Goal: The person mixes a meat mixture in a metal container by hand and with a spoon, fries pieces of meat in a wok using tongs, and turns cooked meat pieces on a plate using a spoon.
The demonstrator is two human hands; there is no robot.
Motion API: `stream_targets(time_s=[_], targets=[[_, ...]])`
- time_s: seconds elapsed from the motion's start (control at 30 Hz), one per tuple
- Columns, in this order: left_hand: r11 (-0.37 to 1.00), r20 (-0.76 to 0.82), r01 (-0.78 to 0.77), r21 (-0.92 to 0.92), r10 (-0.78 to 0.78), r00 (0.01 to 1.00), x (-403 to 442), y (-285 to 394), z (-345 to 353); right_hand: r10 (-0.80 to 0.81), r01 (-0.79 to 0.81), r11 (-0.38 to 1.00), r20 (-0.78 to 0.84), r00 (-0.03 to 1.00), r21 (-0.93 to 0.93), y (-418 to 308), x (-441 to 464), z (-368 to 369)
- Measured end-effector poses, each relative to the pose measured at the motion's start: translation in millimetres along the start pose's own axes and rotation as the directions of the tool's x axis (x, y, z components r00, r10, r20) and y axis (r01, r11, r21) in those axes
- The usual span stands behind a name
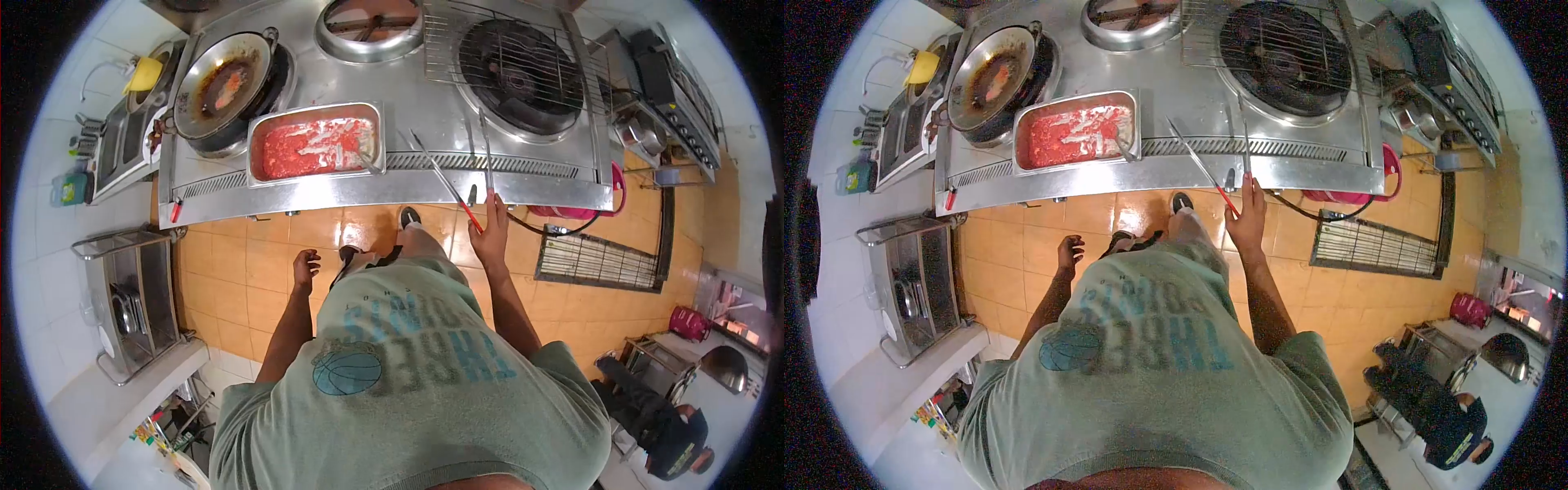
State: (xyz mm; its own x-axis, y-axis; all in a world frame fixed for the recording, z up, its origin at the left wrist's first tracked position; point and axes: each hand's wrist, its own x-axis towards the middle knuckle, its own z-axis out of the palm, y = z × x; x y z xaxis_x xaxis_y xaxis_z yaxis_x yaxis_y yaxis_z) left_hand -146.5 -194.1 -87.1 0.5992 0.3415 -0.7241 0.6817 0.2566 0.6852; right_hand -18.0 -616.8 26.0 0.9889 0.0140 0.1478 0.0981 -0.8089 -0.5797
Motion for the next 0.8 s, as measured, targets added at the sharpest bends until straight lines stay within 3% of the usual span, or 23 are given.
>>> stream_targets(time_s=[0.37,0.6,0.77,0.8], targets=[[0.998,-0.047,0.067,-0.019,-0.068,0.997,-13.9,-12.5,37.4,-0.064,0.086,0.991,0.205,0.977,-0.104,3.9,40.8,-11.2],[0.988,-0.097,0.064,-0.143,-0.079,0.992,-21.1,-31.1,64.5,-0.311,0.319,0.947,0.171,0.935,-0.021,-20.6,109.9,-16.2],[0.975,-0.170,-0.077,-0.210,0.041,0.985,-37.4,-43.8,84.3,-0.462,0.456,0.887,0.167,0.871,0.073,-47.4,160.3,-0.3],[0.977,-0.180,-0.039,-0.211,0.000,0.984,-42.4,-41.9,86.7,-0.484,0.475,0.875,0.181,0.856,0.092,-54.6,167.4,2.3]])
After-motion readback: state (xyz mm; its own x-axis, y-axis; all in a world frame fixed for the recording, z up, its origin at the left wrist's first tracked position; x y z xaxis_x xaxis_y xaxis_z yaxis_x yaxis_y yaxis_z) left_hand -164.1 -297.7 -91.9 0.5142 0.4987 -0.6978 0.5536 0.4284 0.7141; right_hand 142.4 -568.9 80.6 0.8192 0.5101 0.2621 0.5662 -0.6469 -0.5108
